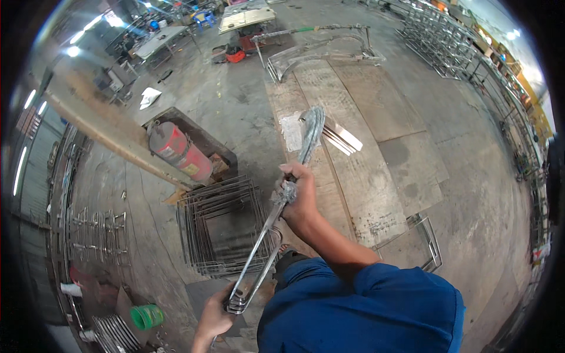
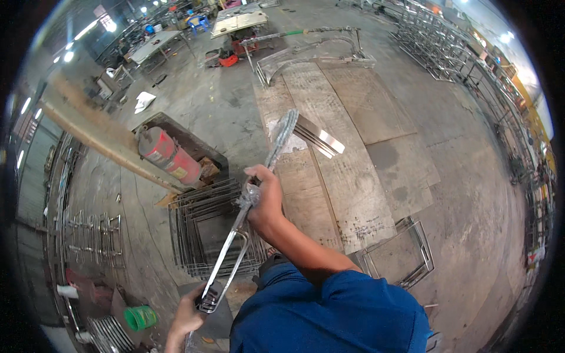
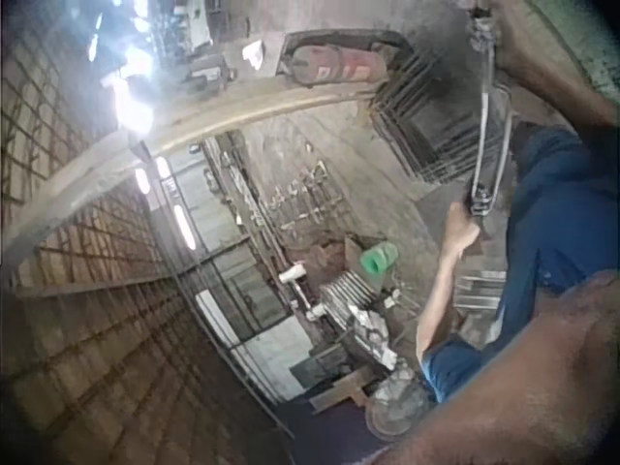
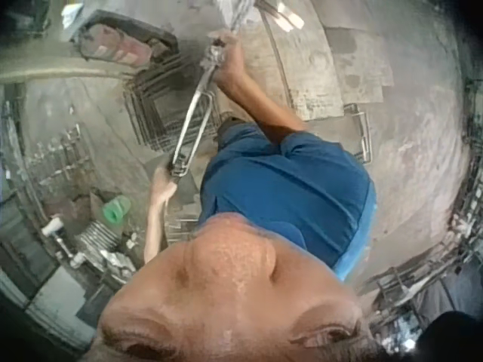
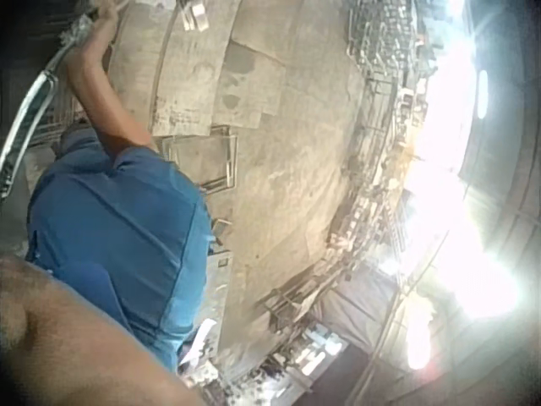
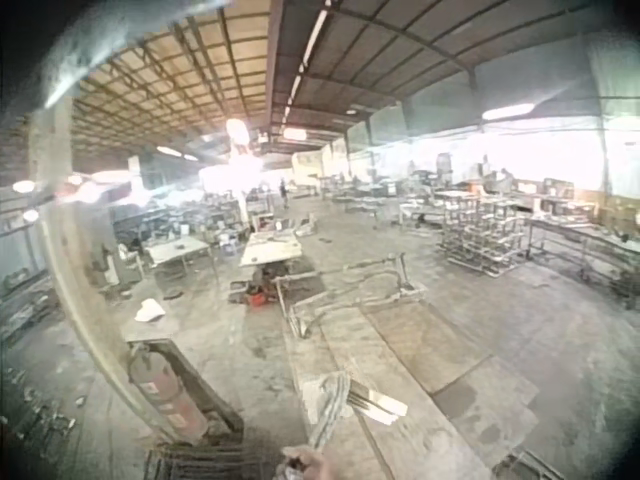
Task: The person attaches curved metal parts to a metal frame jig by hand.
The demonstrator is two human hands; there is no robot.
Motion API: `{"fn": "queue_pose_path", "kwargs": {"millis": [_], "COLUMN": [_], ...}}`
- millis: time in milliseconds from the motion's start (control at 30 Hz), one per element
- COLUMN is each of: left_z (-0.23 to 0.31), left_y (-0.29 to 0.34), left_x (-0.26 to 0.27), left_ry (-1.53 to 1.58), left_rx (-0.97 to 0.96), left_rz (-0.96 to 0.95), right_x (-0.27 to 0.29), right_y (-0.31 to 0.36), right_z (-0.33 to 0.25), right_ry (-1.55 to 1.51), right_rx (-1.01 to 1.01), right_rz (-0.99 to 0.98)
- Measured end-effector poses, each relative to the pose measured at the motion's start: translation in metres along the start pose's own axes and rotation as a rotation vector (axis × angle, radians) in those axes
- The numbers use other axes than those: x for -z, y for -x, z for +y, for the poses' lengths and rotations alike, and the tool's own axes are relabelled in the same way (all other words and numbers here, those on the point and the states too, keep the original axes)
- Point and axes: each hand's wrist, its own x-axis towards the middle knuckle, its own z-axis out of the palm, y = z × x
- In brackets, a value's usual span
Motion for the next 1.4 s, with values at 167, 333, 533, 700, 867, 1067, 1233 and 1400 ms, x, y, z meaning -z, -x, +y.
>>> {"fn": "queue_pose_path", "kwargs": {"millis": [167, 333, 533, 700, 867, 1067, 1233, 1400], "left_z": [0.0, 0.023, 0.067, 0.092, 0.131, 0.197, 0.253, 0.318], "left_y": [-0.091, -0.176, -0.283, -0.395, -0.524, -0.64, -0.707, -0.757], "left_x": [0.049, 0.085, 0.103, 0.109, 0.109, 0.107, 0.1, 0.09], "left_ry": [-0.133, -0.236, -0.289, -0.231, -0.212, -0.204, -0.24, -0.204], "left_rx": [-0.013, -0.187, -0.427, -0.489, -0.515, -0.623, -0.694, -0.528], "left_rz": [-0.158, -0.218, -0.375, -0.489, -0.676, -0.746, -0.754, -0.929], "right_x": [0.001, -0.009, -0.023, -0.036, -0.05, -0.054, -0.072, -0.086], "right_y": [-0.071, -0.108, -0.144, -0.191, -0.256, -0.323, -0.36, -0.401], "right_z": [-0.002, -0.035, -0.081, -0.126, -0.168, -0.235, -0.297, -0.312], "right_ry": [-0.055, -0.079, -0.129, -0.161, -0.14, -0.161, -0.181, 0.092], "right_rx": [0.103, 0.24, 0.426, 0.576, 0.774, 0.889, 0.964, 1.193], "right_rz": [0.098, 0.225, 0.379, 0.415, 0.509, 0.501, 0.513, 0.459]}}
